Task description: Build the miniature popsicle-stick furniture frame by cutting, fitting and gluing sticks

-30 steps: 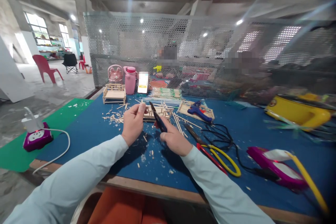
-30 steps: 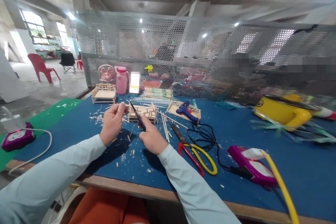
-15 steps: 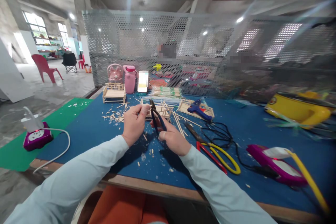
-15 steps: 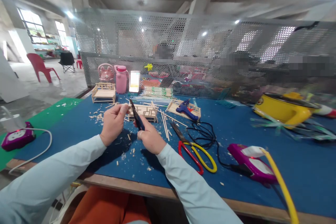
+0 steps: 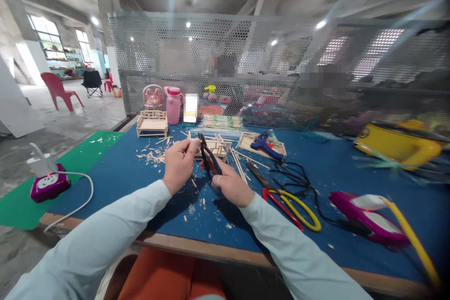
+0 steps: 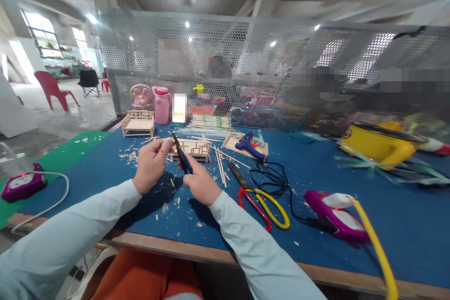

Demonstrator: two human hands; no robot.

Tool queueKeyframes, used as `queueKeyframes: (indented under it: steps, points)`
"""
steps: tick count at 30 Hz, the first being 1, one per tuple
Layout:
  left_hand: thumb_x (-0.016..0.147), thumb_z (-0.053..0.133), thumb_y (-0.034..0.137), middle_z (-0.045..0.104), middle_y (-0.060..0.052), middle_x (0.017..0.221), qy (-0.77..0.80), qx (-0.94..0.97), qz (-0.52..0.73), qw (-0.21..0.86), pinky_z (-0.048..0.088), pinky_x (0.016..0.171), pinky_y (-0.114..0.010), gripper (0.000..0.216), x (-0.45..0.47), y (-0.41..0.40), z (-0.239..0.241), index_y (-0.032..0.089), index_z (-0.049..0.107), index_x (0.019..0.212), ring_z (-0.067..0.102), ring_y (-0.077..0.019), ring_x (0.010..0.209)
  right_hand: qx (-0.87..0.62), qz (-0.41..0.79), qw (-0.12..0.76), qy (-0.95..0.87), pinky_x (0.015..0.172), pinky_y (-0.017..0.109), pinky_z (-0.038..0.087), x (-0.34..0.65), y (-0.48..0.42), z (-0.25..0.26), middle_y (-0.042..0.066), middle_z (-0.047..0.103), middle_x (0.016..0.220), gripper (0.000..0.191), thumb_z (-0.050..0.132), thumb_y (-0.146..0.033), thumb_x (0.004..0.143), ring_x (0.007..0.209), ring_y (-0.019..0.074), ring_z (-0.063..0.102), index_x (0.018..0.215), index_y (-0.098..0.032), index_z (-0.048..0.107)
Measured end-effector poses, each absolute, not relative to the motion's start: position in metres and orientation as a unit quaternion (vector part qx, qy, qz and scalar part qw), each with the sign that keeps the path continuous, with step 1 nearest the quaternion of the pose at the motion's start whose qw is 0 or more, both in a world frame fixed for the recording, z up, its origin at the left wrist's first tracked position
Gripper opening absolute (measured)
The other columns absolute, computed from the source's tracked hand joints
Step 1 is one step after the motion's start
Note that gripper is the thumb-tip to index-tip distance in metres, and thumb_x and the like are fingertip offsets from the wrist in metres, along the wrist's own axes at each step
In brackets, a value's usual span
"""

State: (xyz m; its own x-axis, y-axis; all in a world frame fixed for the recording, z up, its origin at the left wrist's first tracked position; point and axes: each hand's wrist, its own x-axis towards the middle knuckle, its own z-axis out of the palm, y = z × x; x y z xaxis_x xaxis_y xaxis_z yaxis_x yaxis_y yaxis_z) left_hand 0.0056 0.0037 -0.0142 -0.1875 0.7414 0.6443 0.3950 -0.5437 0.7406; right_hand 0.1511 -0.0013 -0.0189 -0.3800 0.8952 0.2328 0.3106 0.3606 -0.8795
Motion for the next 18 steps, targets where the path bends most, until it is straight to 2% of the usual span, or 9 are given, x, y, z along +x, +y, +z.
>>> queueKeyframes:
  steps: [3, 7, 12, 18]
  points:
    - [0.086, 0.043, 0.041, 0.059, -0.001, 0.063, 0.451, 0.635, 0.613, 0.134, 0.037, 0.062, -0.023, 0.036, 0.006, 0.003, -0.014, 0.016, 0.061, 0.067, 0.051, -0.0114, 0.064, -0.426, 0.332, 0.373, -0.754, 0.084, 0.036, 0.043, 0.15, -0.002, -0.018, 0.005, 0.064, 0.096, 0.045, 0.047, -0.019, 0.066, 0.087, 0.0205, 0.057, 0.11, -0.017, 0.056]
    - [0.089, 0.035, 0.041, 0.055, -0.001, 0.062, 0.44, 0.659, 0.594, 0.14, 0.035, 0.06, -0.022, 0.041, 0.005, 0.002, -0.012, 0.015, 0.056, 0.064, 0.049, -0.0109, 0.062, -0.436, 0.23, 0.379, -0.783, 0.09, 0.037, 0.04, 0.152, -0.001, -0.018, 0.009, 0.063, 0.106, 0.033, 0.045, -0.024, 0.077, 0.1, 0.0226, 0.056, 0.108, -0.016, 0.056]
    - [0.087, 0.033, 0.047, 0.049, 0.001, 0.056, 0.472, 0.726, 0.479, 0.143, 0.029, 0.055, -0.023, 0.046, 0.002, 0.006, -0.01, 0.016, 0.05, 0.059, 0.044, -0.011, 0.056, -0.489, 0.145, 0.31, -0.802, 0.08, 0.034, 0.044, 0.155, 0.003, -0.021, 0.009, 0.067, 0.09, 0.021, 0.043, -0.019, 0.078, 0.09, 0.0229, 0.061, 0.095, -0.018, 0.056]
    - [0.088, 0.029, 0.047, 0.043, 0.001, 0.044, 0.52, 0.73, 0.383, 0.225, 0.028, 0.054, -0.025, 0.053, -0.001, 0.013, -0.011, 0.018, 0.045, 0.047, 0.042, -0.0116, 0.048, -0.534, 0.06, 0.24, -0.808, 0.073, 0.027, 0.043, 0.156, 0.008, -0.027, 0.008, 0.066, 0.088, 0.03, 0.046, -0.008, 0.07, 0.086, 0.0221, 0.061, 0.098, -0.018, 0.053]
